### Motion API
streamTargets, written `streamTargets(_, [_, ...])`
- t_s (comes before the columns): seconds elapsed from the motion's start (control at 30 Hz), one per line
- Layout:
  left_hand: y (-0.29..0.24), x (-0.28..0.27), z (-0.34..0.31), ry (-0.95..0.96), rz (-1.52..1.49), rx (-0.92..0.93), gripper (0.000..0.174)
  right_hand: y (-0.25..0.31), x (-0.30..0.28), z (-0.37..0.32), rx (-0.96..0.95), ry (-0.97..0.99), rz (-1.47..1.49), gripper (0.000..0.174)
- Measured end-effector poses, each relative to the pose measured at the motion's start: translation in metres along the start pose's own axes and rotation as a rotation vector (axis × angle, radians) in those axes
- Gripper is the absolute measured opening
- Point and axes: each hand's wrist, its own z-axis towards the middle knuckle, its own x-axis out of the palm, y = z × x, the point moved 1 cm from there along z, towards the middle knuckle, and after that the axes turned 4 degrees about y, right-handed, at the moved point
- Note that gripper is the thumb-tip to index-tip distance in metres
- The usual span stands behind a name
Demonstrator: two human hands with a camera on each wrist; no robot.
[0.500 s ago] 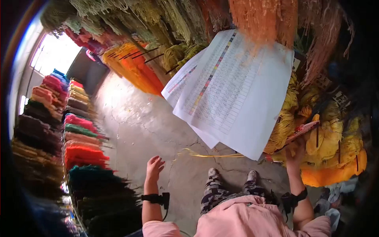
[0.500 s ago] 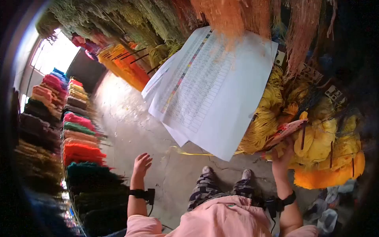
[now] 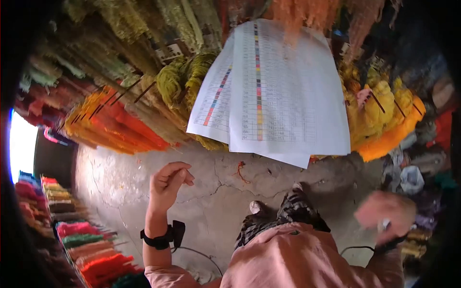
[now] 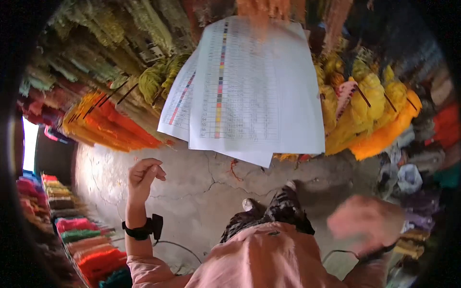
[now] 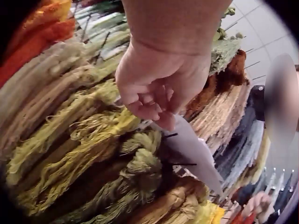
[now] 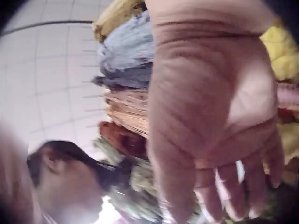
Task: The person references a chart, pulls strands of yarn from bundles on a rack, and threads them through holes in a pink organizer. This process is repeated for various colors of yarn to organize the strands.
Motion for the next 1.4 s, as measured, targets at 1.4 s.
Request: streamTargets(1.4, [-0.008, 0.021, 0.046, 0.176, 0.409, 0.132, 0.014, -0.069, 0.010, 0.042, -0.214, 0.177, 0.705, 0.038])
